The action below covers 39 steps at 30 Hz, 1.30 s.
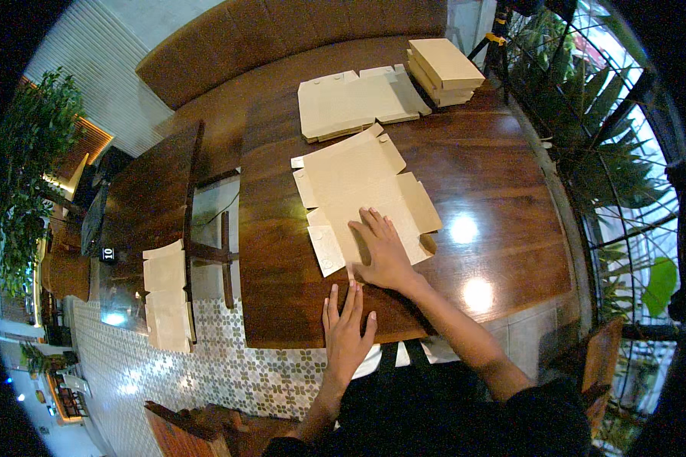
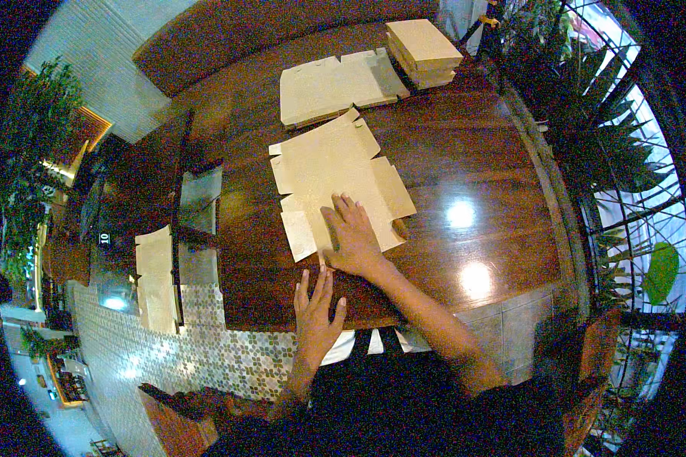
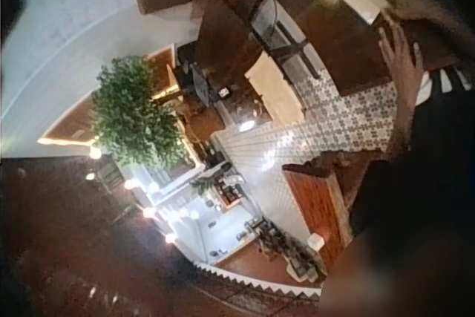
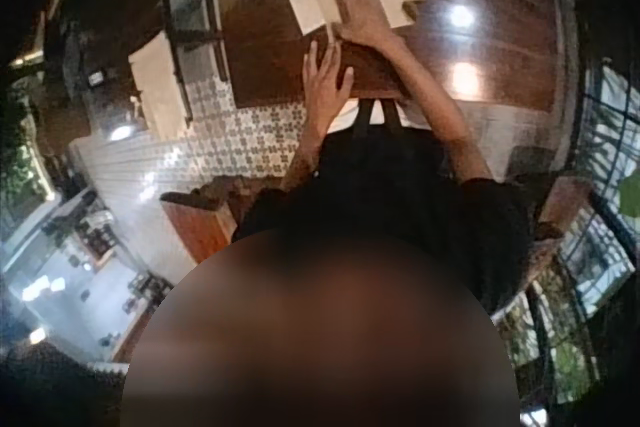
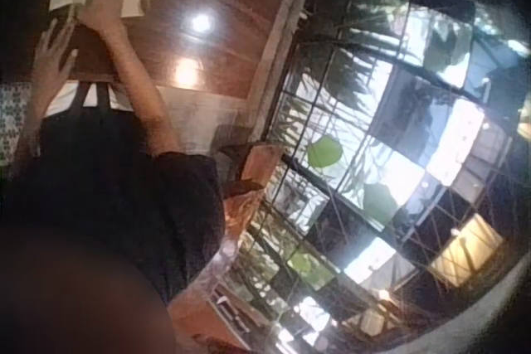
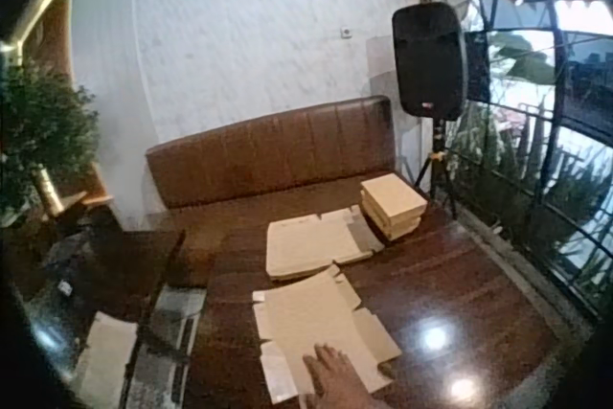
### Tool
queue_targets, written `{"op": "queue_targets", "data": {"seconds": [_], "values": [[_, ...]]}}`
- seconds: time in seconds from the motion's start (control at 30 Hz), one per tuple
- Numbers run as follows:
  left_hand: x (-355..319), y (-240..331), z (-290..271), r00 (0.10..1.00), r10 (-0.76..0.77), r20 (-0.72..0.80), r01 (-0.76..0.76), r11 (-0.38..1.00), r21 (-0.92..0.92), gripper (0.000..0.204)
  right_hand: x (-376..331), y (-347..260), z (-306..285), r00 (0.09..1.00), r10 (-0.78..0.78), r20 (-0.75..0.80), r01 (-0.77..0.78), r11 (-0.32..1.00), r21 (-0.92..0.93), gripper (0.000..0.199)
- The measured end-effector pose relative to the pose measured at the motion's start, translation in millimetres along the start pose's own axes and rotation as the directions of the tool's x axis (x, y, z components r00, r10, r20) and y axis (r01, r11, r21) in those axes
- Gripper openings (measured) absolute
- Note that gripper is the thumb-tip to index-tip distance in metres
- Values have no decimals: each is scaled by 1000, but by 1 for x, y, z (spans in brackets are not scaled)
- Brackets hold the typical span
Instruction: The person assembles flat-packed cardboard boxes by folding the side flaps, inserting tabs into slots, and closing the lids. They handle multiple boxes one at a time, stacking completed units on the table.
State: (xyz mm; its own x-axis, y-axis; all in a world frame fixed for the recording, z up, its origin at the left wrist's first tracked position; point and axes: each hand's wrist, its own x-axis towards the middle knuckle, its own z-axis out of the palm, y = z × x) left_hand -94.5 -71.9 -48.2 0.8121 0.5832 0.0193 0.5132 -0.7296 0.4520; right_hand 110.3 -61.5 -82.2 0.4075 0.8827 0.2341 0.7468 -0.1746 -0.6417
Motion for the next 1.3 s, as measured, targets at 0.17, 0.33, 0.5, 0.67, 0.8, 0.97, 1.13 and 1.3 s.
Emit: {"op": "queue_targets", "data": {"seconds": [0.17,0.33,0.5,0.67,0.8,0.97,1.13,1.3], "values": [[-2,2,1,1000,21,10,-22,999,33,65,-4,1,-9,999,-40,-12,41,997,69,68],[0,-5,-2,999,37,4,-37,999,-24,61,-8,-2,-14,998,-63,-16,64,996,57,63],[6,-29,-12,989,-143,-38,123,935,-332,52,-5,4,-3,995,-49,-92,59,991,120,50],[28,-44,-12,854,-428,-296,289,863,-414,57,-9,14,-2,991,-56,-125,85,968,236,47],[64,-41,-20,924,-289,-250,147,873,-464,59,-11,9,-4,989,-97,-114,112,985,131,58],[88,-20,-28,980,-182,-78,98,788,-607,58,-14,7,-6,987,-74,-140,99,978,182,69],[97,-19,-15,989,-129,-69,77,861,-503,61,-15,13,-8,985,46,-165,36,885,464,65],[97,-44,-15,988,-144,-49,80,767,-637,51,-14,4,-7,987,-55,-149,90,967,238,76]]}}
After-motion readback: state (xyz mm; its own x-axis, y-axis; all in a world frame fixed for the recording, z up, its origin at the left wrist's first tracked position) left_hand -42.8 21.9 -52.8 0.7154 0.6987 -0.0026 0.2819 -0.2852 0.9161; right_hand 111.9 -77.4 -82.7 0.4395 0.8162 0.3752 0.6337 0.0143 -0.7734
